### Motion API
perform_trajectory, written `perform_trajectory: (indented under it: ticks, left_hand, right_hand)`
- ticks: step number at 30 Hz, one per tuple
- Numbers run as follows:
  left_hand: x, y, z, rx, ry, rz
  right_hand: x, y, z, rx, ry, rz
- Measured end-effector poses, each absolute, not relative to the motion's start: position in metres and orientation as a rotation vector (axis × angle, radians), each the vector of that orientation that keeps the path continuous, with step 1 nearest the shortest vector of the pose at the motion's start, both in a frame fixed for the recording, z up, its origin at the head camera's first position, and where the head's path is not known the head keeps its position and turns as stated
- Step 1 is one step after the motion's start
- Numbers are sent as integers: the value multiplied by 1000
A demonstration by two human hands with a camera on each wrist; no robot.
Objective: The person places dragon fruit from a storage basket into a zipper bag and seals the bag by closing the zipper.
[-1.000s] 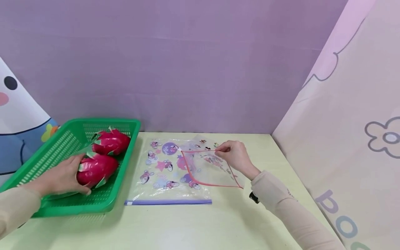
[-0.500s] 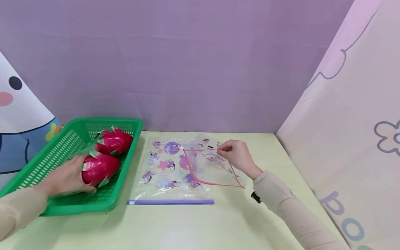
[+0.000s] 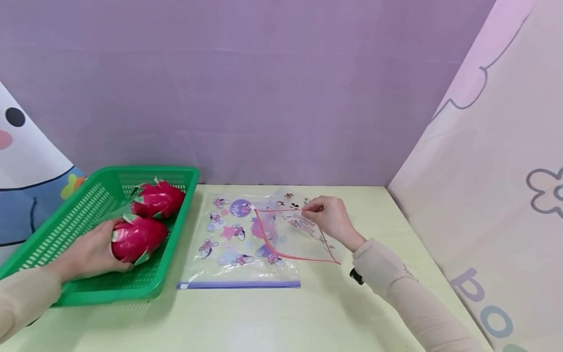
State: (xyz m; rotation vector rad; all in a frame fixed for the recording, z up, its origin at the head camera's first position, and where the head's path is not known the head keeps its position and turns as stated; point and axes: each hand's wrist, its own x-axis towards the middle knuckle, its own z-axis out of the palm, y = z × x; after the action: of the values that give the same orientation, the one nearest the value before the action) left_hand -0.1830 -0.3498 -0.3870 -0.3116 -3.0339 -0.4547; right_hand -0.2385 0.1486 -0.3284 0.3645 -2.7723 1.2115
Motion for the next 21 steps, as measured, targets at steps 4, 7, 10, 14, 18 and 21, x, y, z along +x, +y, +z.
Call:
perform_trajectory:
  ticks: [4, 7, 10, 14, 18, 21]
  left_hand:
    - [-181, -351, -385, -313, -3037, -456]
    - [-180, -350, -383, -327, -3031, -437]
    - [-178, -349, -382, -335, -3025, -422]
    - [-174, -347, -381, -328, -3019, -413]
    - [-172, -345, -381, -304, -3028, -419]
    - [-172, -342, -378, -279, -3025, -439]
  right_hand:
    - [-241, 148, -328, 366, -2754, 1207]
    - [-242, 148, -327, 376, -2757, 1195]
    - [-242, 147, -327, 384, -2766, 1186]
    - [-242, 147, -327, 388, -2771, 1176]
    - [-241, 148, -327, 379, -2773, 1178]
    - [-241, 148, -327, 376, -2771, 1174]
